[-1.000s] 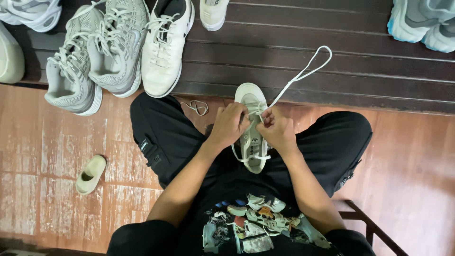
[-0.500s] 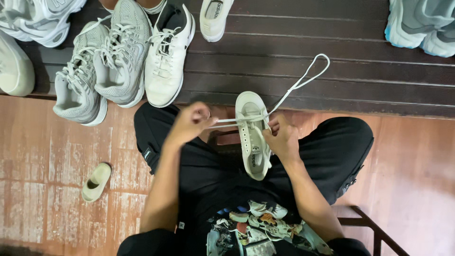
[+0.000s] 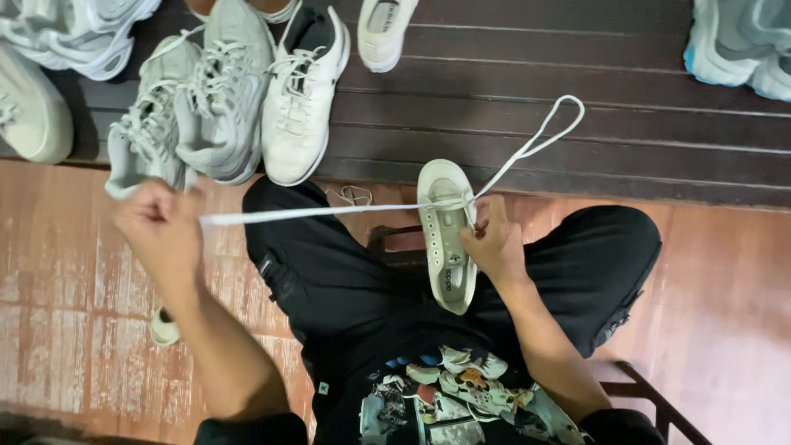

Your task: The person sits cross-legged and laces a white sneaker by hand, threading the laces through the eyelets and tying them. The person then repeats the process on the second shoe.

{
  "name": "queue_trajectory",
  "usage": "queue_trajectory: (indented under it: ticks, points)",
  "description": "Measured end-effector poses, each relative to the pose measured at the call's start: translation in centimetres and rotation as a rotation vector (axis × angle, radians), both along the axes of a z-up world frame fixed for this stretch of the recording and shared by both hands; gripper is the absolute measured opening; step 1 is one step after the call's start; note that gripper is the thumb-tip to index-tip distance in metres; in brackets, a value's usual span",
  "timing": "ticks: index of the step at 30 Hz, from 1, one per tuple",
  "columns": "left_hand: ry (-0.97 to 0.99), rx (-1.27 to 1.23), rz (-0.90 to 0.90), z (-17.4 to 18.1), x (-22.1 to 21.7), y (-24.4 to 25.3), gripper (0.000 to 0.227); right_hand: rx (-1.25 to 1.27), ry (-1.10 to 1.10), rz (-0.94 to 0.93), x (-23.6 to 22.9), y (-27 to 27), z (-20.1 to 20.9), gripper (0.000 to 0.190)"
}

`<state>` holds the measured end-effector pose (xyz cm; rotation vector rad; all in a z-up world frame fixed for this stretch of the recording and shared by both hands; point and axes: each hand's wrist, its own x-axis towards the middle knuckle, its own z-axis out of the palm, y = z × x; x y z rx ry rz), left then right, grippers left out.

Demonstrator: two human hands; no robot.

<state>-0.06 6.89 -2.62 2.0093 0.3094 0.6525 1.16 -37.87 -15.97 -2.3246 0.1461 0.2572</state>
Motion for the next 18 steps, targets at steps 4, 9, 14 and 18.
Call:
queue_trajectory:
  ticks: [4,9,14,18]
  points:
    - [0.219,0.008,-0.834,6.3,-6.7,-1.9,0.022,-0.134,-0.041,0.114,0.6,1.3,2.6,0.037]
    - [0.155,-0.171,-1.160,11.1,-9.4,-7.3,0.021,-0.236,-0.317,0.251,0.2,0.4,-0.5,0.019]
    - [0.223,-0.217,-1.326,13.9,-8.8,-12.7,0.043,-0.309,-0.089,0.566,-3.2,1.2,8.7,0.024]
    - [1.020,-0.084,-1.386,14.0,-7.3,-16.6,0.027,0.126,0.086,0.925,-7.1,1.7,18.0,0.017]
